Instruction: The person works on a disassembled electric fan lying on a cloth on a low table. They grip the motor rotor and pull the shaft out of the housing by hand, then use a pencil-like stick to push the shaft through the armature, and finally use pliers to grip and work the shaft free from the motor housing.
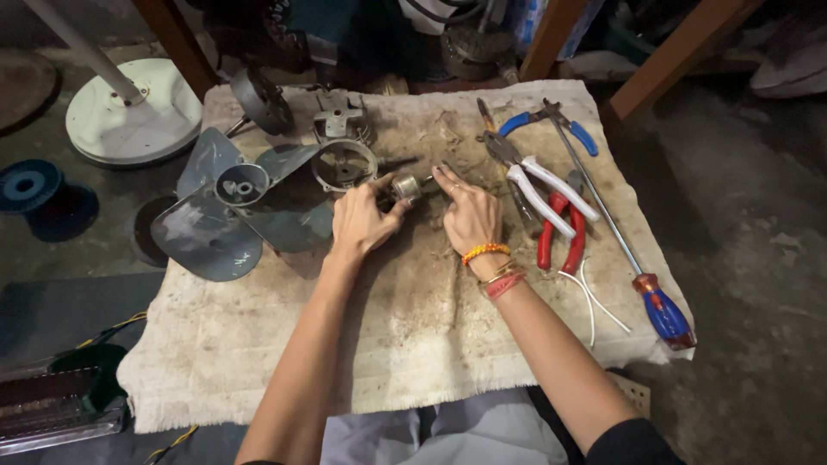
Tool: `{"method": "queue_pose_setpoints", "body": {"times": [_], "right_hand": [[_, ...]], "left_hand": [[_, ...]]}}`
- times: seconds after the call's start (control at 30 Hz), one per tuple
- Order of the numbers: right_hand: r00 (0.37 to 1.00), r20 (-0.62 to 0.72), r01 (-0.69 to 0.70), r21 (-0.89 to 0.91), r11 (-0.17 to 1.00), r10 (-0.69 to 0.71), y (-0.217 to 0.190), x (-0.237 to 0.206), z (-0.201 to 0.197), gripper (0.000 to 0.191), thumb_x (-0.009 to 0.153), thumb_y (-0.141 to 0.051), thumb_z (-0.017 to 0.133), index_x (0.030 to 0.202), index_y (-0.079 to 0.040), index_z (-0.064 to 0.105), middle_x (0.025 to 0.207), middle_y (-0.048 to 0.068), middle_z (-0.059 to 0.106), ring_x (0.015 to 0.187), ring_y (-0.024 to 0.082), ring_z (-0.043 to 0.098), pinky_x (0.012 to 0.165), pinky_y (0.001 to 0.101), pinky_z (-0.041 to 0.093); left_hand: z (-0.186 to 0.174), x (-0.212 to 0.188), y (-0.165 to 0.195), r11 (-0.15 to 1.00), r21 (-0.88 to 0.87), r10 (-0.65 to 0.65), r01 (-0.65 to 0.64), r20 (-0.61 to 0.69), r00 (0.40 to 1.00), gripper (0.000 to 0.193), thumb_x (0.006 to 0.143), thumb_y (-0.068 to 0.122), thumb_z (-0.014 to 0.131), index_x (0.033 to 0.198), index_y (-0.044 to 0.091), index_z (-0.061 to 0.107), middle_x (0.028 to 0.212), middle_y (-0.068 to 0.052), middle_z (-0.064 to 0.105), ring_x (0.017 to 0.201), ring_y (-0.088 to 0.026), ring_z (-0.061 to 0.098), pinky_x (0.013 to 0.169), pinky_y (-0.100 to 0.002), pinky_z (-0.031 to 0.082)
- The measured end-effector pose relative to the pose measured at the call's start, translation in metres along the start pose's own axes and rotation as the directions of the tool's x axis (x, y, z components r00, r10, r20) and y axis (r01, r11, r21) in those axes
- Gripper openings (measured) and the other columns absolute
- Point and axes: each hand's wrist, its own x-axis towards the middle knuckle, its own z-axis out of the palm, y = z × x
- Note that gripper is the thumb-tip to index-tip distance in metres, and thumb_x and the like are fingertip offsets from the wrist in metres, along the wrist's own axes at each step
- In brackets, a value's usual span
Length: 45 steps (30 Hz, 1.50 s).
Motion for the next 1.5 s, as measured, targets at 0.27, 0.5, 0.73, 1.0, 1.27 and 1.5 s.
{"method": "queue_pose_setpoints", "body": {"times": [0.27,0.5,0.73,1.0,1.27,1.5], "right_hand": [[0.997,-0.046,-0.054,0.044,0.998,0.056,0.000,-0.001,-0.003,0.064,0.076,0.005,0.052,0.131,-0.023,0.071,0.132,0.007,0.070,0.105,0.033,0.071,0.089,0.0410,0.057],[0.906,-0.124,-0.370,0.236,0.899,0.406,0.037,0.001,0.013,0.062,0.082,-0.001,0.057,0.140,-0.019,0.067,0.120,0.022,0.072,0.107,0.034,0.072,0.092,0.0416,0.056],[0.698,0.669,-0.458,0.691,-0.559,0.256,0.056,0.008,0.022,0.051,0.087,-0.003,0.048,0.136,0.006,0.056,0.120,0.018,0.071,0.100,0.028,0.071,0.079,0.0324,0.057],[0.662,0.737,-0.425,0.518,-0.742,0.135,0.040,0.001,0.027,0.036,0.086,-0.006,0.052,0.118,0.004,0.065,0.105,0.016,0.074,0.086,0.027,0.069,0.066,0.0310,0.053],[0.669,0.709,-0.418,0.607,-0.676,0.222,0.042,0.000,0.029,0.033,0.090,-0.004,0.052,0.118,0.001,0.067,0.104,0.014,0.073,0.086,0.024,0.069,0.065,0.0310,0.052],[0.639,0.714,-0.420,0.635,-0.648,0.286,0.041,0.000,0.029,0.026,0.090,-0.003,0.053,0.113,-0.001,0.066,0.102,0.011,0.071,0.089,0.024,0.070,0.066,0.0319,0.053]], "left_hand": [[0.006,0.003,-0.009,0.997,0.041,0.061,-0.061,0.003,0.998,0.059,0.081,0.044,0.078,0.130,0.012,0.070,0.105,-0.024,0.074,0.100,-0.041,0.069,0.088,-0.048,0.054],[0.008,0.004,-0.013,1.000,0.023,0.006,-0.007,0.043,0.999,0.061,0.080,0.045,0.076,0.132,0.013,0.069,0.110,-0.024,0.072,0.105,-0.042,0.068,0.091,-0.048,0.052],[0.003,0.002,-0.014,0.976,-0.220,0.007,-0.005,0.007,1.000,0.059,0.081,0.036,0.078,0.132,0.009,0.067,0.113,-0.021,0.075,0.107,-0.034,0.073,0.090,-0.040,0.055],[0.003,0.002,-0.008,0.957,-0.268,-0.117,0.106,-0.023,0.993,0.058,0.082,0.034,0.076,0.132,0.008,0.066,0.109,-0.020,0.076,0.105,-0.033,0.074,0.090,-0.040,0.056],[0.015,0.003,-0.014,0.984,-0.174,0.022,-0.041,-0.110,0.994,0.060,0.080,0.036,0.080,0.130,0.005,0.068,0.106,-0.025,0.073,0.102,-0.040,0.071,0.087,-0.045,0.056],[0.014,0.001,-0.016,0.985,-0.154,0.082,-0.083,-0.010,0.997,0.061,0.078,0.035,0.080,0.131,0.007,0.069,0.104,-0.025,0.074,0.099,-0.040,0.072,0.087,-0.044,0.056]]}}
